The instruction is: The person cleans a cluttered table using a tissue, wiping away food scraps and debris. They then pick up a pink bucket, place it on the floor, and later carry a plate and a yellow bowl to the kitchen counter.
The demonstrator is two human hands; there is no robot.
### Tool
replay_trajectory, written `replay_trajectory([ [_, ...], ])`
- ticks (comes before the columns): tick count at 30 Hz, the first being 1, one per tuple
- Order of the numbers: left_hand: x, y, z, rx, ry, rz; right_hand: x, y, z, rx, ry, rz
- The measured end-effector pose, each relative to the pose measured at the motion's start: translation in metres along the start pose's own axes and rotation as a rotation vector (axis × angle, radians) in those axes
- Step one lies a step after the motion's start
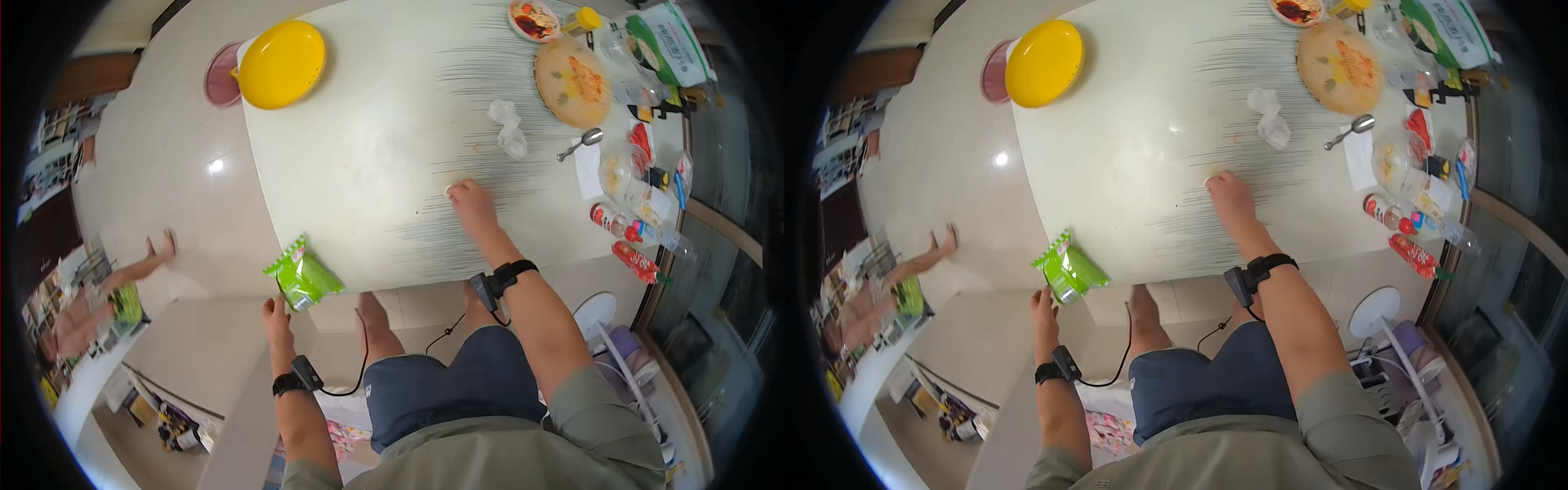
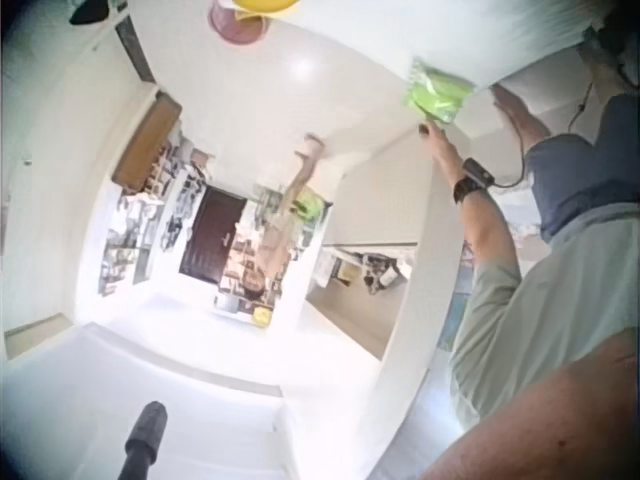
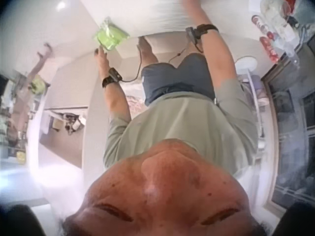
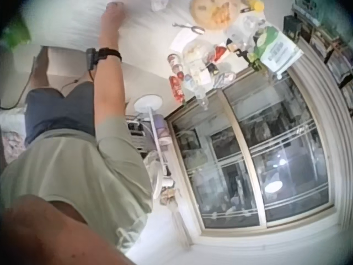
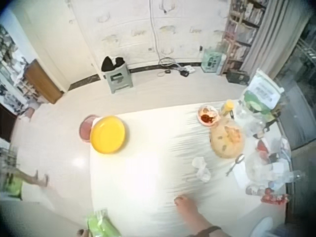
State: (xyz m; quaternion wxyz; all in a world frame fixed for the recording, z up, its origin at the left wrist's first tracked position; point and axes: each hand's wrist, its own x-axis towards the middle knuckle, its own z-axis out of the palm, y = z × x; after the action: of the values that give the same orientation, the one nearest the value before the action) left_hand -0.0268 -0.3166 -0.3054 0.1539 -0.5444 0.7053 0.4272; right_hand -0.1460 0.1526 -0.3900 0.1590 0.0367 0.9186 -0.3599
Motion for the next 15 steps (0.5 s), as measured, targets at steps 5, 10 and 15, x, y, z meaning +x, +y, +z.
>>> replay_trajectory([
  [5,0.033,0.003,0.012,0.017,-0.297,0.047,-0.022,-0.028,0.014,0.087,0.147,0.21],
  [10,0.053,0.014,0.027,-0.03,-0.611,0.155,-0.033,0.023,0.01,1.084,0.534,0.591],
  [15,0.062,0.071,0.011,0.032,-0.659,0.144,-0.054,-0.01,0.026,1.351,0.618,0.639],
])
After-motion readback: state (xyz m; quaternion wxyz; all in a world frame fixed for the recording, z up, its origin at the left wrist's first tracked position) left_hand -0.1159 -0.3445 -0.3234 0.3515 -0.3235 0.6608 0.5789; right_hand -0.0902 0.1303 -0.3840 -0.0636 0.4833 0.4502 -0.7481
